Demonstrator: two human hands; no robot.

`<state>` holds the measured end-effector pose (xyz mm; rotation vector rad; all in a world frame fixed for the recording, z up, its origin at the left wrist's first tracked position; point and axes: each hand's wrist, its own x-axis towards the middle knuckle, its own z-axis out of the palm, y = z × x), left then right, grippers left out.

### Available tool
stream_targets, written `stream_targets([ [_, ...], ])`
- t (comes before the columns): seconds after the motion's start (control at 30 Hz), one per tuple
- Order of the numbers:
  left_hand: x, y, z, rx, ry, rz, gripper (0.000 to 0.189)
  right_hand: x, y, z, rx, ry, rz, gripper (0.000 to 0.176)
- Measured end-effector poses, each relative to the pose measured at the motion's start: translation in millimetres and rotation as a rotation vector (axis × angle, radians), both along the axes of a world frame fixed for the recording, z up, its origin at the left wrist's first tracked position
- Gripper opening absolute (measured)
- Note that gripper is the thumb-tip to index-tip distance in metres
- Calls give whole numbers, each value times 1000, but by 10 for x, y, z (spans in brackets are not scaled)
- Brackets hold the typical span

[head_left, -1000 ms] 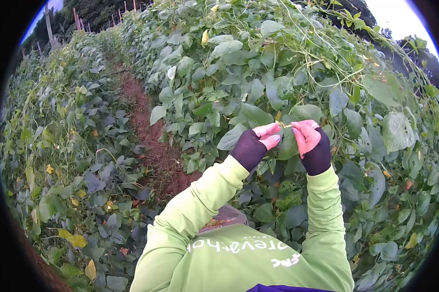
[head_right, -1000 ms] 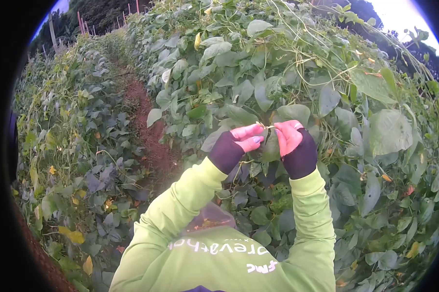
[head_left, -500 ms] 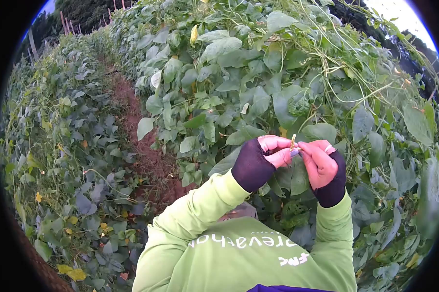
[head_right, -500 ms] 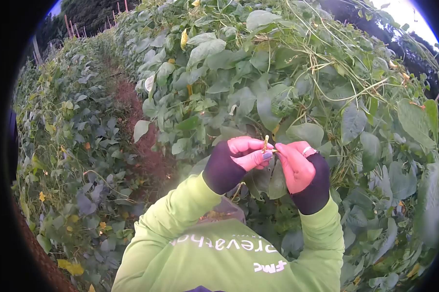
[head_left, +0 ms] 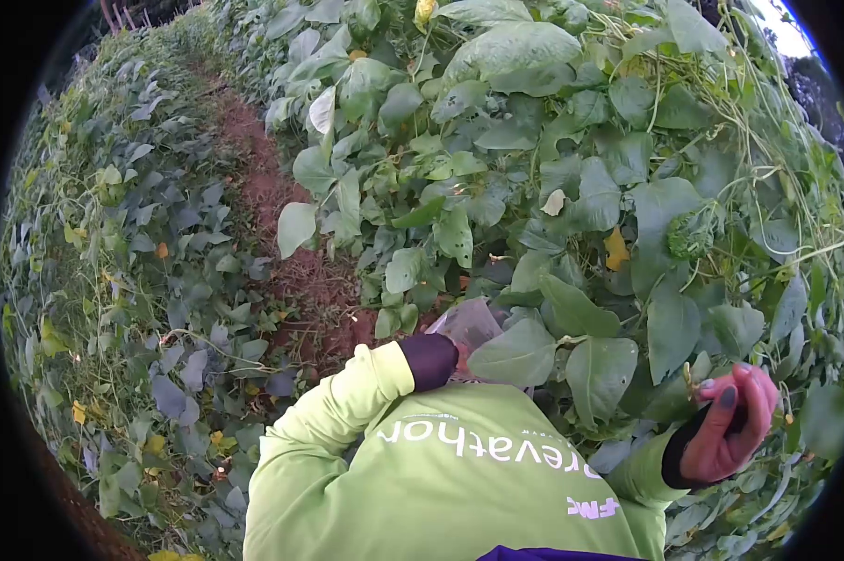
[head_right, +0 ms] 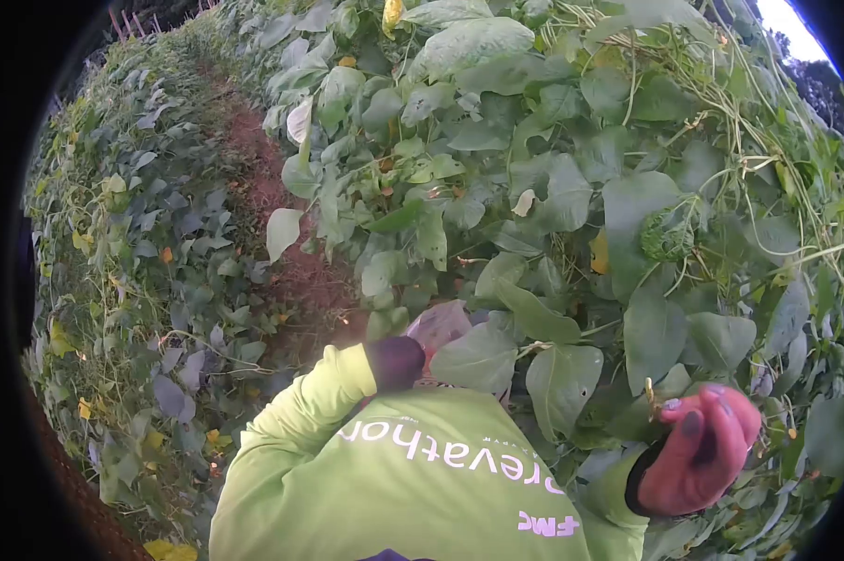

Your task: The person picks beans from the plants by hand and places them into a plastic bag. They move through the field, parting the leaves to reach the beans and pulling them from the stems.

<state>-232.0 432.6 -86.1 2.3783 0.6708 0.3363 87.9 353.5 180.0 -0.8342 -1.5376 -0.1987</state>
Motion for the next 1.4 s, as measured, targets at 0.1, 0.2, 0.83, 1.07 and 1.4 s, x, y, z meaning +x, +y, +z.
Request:
stream_targets([
  [0.1, -136, 184, 1109, -97, -203, 350, 22, -630, -3, -29, -244, -169, 252, 28],
  [0.2, -163, 559, 1692, 148, -381, 598, 28, -1110, 275, -130, -448, -279, 435, 30],
  [0.83, -545, 1137, 1319, 294, 66, 217, 11, -2124, 2038, -1067, -587, -295, -29, 20],
  [1.07, -1286, 1105, 991, 51, -77, 43, 7, -2555, 2762, -1399, -865, -331, -168, 24],
  [1.4, -2294, 754, 791, -162, -66, 158, 27, -2157, 2866, -1369, -575, -684, -259, 9],
])
